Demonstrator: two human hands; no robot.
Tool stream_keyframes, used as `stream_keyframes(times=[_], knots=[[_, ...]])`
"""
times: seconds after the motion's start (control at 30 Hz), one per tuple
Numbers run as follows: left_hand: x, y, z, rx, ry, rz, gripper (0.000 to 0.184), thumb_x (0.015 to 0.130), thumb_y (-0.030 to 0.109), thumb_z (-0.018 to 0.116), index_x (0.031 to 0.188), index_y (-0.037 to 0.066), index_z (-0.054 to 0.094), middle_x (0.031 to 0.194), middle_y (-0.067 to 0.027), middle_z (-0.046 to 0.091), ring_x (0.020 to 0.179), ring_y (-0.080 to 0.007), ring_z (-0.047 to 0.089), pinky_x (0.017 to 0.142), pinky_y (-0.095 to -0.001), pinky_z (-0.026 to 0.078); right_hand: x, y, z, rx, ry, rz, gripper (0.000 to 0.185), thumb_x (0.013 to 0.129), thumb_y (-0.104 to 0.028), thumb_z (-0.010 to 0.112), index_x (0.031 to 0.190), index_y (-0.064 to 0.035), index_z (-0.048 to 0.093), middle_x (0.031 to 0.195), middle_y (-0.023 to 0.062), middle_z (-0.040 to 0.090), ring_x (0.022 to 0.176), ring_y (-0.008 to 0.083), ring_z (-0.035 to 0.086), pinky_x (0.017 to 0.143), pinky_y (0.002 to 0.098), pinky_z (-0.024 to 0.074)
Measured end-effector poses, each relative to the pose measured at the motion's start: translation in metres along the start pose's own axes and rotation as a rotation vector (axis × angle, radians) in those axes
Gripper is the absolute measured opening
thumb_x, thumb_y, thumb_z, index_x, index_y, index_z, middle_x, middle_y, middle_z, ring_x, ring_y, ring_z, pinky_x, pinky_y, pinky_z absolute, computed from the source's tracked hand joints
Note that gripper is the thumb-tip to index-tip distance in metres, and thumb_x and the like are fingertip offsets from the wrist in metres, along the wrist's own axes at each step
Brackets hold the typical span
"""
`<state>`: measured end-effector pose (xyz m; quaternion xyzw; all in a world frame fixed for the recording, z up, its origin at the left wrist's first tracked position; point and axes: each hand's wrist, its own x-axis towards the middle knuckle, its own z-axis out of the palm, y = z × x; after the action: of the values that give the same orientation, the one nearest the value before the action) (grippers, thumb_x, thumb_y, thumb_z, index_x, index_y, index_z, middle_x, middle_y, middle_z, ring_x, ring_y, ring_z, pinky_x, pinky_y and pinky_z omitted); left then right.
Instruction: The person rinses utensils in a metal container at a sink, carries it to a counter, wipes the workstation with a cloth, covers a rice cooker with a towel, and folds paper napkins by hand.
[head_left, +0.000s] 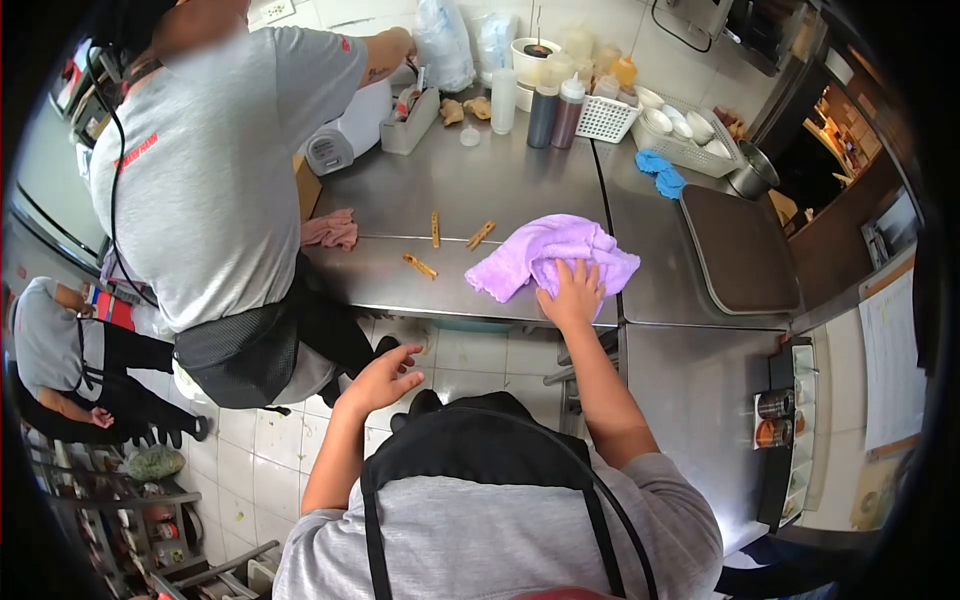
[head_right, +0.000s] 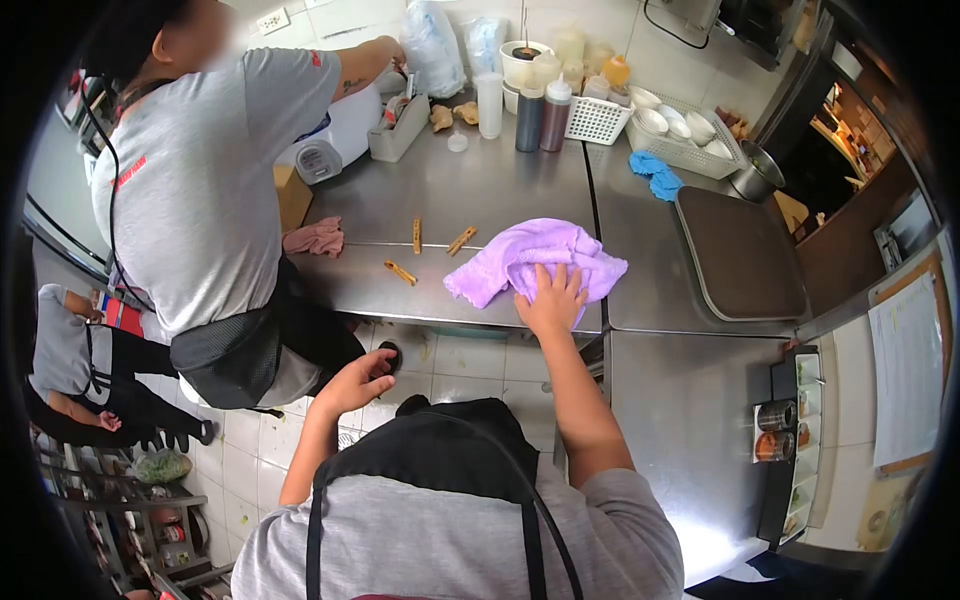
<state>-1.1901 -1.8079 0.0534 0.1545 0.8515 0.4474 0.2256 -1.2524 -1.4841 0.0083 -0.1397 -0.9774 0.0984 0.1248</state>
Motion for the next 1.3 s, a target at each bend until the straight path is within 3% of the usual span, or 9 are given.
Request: stream_keyframes(times=[0.1, 0.23, 0.63, 0.73, 1.13, 1.23, 1.3], knots=[[0.001, 0.0, 0.001, 0.014, -0.015, -0.018, 0.043, 0.075, 0.013, 0.059, 0.115, 0.003, 0.043, 0.089, -0.0085, 0.051, 0.08, -0.0141, 0.049, 0.069, -0.0259, 0.043, -0.001, 0.007, 0.006, 0.032, 0.041, -0.013, 0.057, 0.061, -0.037, 0.062, 0.114, -0.0206, 0.046, 0.125, 0.0124, 0.033, 0.118, 0.0389, 0.023, 0.091, 0.0556, 0.0219], [0.005, -0.004, 0.002, 0.028, -0.035, -0.009, 0.048, 0.074, 0.024, 0.059, 0.116, 0.006, 0.043, 0.096, -0.0151, 0.054, 0.081, -0.0227, 0.053, 0.072, -0.0308, 0.044, -0.002, 0.01, 0.011, 0.063, 0.095, -0.022, 0.054, 0.061, -0.034, 0.062, 0.111, -0.0201, 0.049, 0.125, 0.0118, 0.034, 0.117, 0.0375, 0.025, 0.091, 0.0538, 0.0225], [0.027, 0.006, 0.012, 0.108, -0.145, 0.046, 0.048, 0.074, 0.025, 0.059, 0.116, 0.006, 0.043, 0.097, -0.0164, 0.054, 0.083, -0.0238, 0.053, 0.072, -0.0324, 0.044, -0.004, 0.012, 0.012, 0.095, 0.112, -0.012, 0.052, 0.062, -0.033, 0.06, 0.111, -0.0208, 0.049, 0.124, 0.0113, 0.036, 0.117, 0.0345, 0.026, 0.092, 0.0508, 0.0224], [0.026, 0.011, 0.014, 0.126, -0.132, 0.066, 0.045, 0.076, 0.019, 0.058, 0.115, 0.003, 0.041, 0.085, -0.0092, 0.053, 0.077, -0.0173, 0.051, 0.07, -0.028, 0.042, -0.004, 0.013, 0.015, 0.093, 0.12, -0.016, 0.052, 0.062, -0.033, 0.06, 0.111, -0.0211, 0.049, 0.124, 0.0109, 0.036, 0.118, 0.0336, 0.026, 0.092, 0.05, 0.0224], [0.014, -0.002, 0.018, 0.126, -0.124, -0.001, 0.045, 0.076, 0.019, 0.059, 0.114, 0.003, 0.043, 0.09, -0.0126, 0.054, 0.084, -0.0197, 0.052, 0.075, -0.0299, 0.042, -0.005, 0.014, 0.017, 0.108, 0.183, -0.042, 0.05, 0.061, -0.03, 0.061, 0.109, -0.0194, 0.05, 0.121, 0.0101, 0.038, 0.115, 0.0334, 0.029, 0.091, 0.0494, 0.0241], [0.017, -0.013, 0.02, 0.111, -0.095, 0.031, 0.047, 0.074, 0.025, 0.059, 0.115, 0.008, 0.044, 0.097, -0.0168, 0.054, 0.082, -0.0272, 0.055, 0.072, -0.0334, 0.045, -0.004, 0.014, 0.019, 0.096, 0.191, -0.044, 0.05, 0.061, -0.029, 0.061, 0.108, -0.0193, 0.05, 0.121, 0.0101, 0.038, 0.115, 0.0334, 0.029, 0.09, 0.0494, 0.0247], [0.016, -0.015, 0.021, 0.117, -0.098, 0.024, 0.048, 0.074, 0.026, 0.059, 0.115, 0.008, 0.043, 0.097, -0.0169, 0.054, 0.083, -0.0271, 0.055, 0.073, -0.0336, 0.044, -0.004, 0.014, 0.02, 0.096, 0.185, -0.04, 0.049, 0.061, -0.029, 0.06, 0.108, -0.0193, 0.05, 0.121, 0.01, 0.038, 0.115, 0.0332, 0.029, 0.09, 0.049, 0.0249]])
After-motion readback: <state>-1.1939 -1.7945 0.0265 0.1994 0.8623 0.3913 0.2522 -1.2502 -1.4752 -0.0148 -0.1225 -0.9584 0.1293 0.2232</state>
